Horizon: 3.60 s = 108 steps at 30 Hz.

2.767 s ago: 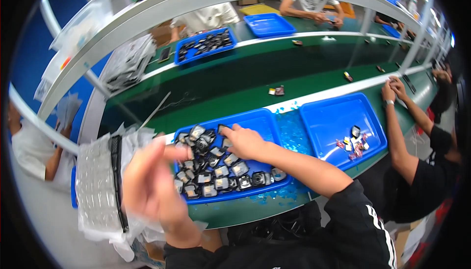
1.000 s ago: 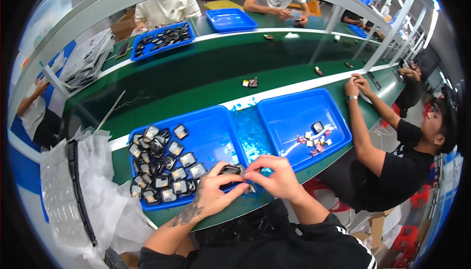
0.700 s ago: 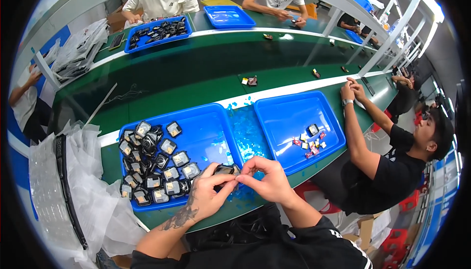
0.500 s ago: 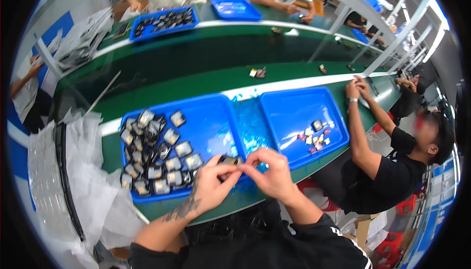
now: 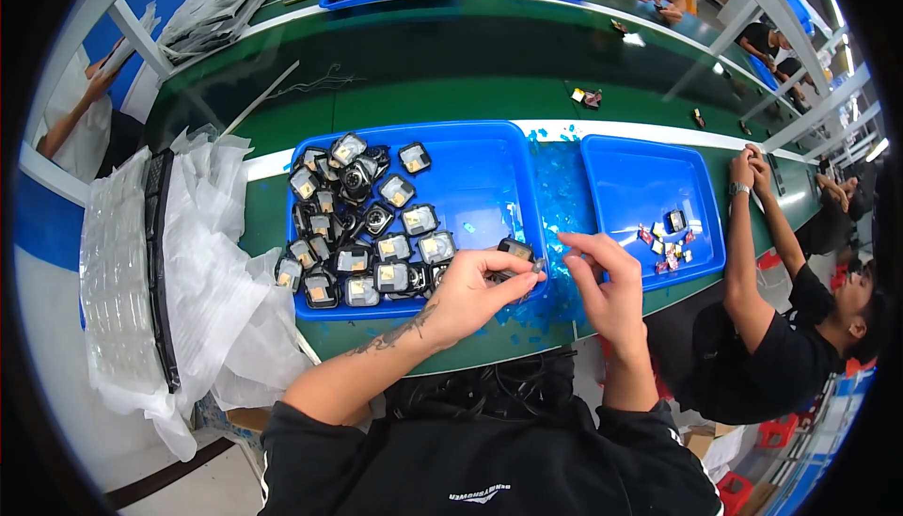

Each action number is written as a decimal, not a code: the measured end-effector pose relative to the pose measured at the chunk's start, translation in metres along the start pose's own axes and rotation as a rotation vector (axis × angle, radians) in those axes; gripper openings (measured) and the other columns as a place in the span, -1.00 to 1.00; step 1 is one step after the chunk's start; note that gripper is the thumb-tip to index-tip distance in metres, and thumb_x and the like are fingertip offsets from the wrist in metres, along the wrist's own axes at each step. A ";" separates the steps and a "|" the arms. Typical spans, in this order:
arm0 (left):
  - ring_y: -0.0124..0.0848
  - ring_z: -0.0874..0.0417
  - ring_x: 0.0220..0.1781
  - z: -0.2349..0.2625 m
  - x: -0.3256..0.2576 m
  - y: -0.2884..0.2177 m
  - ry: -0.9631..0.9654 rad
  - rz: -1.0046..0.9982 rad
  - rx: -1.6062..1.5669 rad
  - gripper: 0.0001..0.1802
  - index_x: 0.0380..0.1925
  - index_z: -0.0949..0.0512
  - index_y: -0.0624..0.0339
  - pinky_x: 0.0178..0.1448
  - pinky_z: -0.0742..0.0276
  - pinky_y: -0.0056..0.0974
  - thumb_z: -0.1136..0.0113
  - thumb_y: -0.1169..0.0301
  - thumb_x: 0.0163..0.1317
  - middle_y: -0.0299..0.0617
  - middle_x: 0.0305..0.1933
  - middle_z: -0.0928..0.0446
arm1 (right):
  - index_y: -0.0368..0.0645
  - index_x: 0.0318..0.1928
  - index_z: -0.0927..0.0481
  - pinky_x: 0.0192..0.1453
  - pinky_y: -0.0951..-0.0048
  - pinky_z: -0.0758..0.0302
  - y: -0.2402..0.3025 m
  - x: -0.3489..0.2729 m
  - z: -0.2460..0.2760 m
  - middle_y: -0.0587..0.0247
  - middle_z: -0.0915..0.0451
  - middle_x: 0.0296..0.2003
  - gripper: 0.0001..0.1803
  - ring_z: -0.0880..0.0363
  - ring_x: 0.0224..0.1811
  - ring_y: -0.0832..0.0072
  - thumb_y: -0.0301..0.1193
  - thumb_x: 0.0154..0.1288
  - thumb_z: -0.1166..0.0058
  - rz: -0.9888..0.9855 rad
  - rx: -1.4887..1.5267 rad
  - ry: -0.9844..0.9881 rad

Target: Assembling small electronic components, possibly batteries or sensors, on an industrial assembly line.

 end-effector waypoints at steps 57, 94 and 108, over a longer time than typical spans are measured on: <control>-0.36 -0.50 0.24 0.009 -0.004 -0.003 0.033 -0.312 0.090 -0.55 0.31 -0.26 0.44 0.33 -0.46 -0.24 0.10 0.52 0.46 -0.04 0.21 -0.46 | -0.24 -0.37 -0.68 -0.52 0.54 -0.31 0.037 0.010 -0.022 0.25 -0.62 -0.51 -0.90 -0.38 -0.61 0.58 -0.59 0.04 -0.31 0.154 0.270 -0.156; -0.21 -0.71 -0.11 -0.005 -0.014 -0.029 -0.204 -0.979 1.036 -0.66 -0.09 -0.65 0.31 -0.10 -0.67 -0.29 -0.30 0.69 0.07 0.03 0.00 -0.59 | -0.32 -0.23 -0.59 -0.30 0.59 -0.56 0.011 -0.007 -0.032 0.25 -0.62 -0.30 -0.88 -0.59 -0.28 0.62 -0.56 0.24 -0.21 -0.021 0.663 -0.010; -0.45 -0.66 -0.18 0.006 -0.004 -0.003 -0.032 -0.350 0.380 -0.82 -0.14 -0.65 0.42 -0.10 -0.60 -0.40 -0.17 0.66 0.27 -0.11 -0.15 -0.62 | -0.28 -0.18 -0.53 -0.14 0.57 -0.53 0.001 -0.018 -0.033 0.35 -0.53 -0.28 -0.91 -0.50 -0.17 0.66 -0.53 0.34 -0.10 -0.005 0.956 -0.045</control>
Point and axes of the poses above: each hand's wrist, its own x-axis towards the middle knuckle, its own z-axis out of the back of the hand, y = z × x, the point moved 4 cm from there along x, towards the middle knuckle
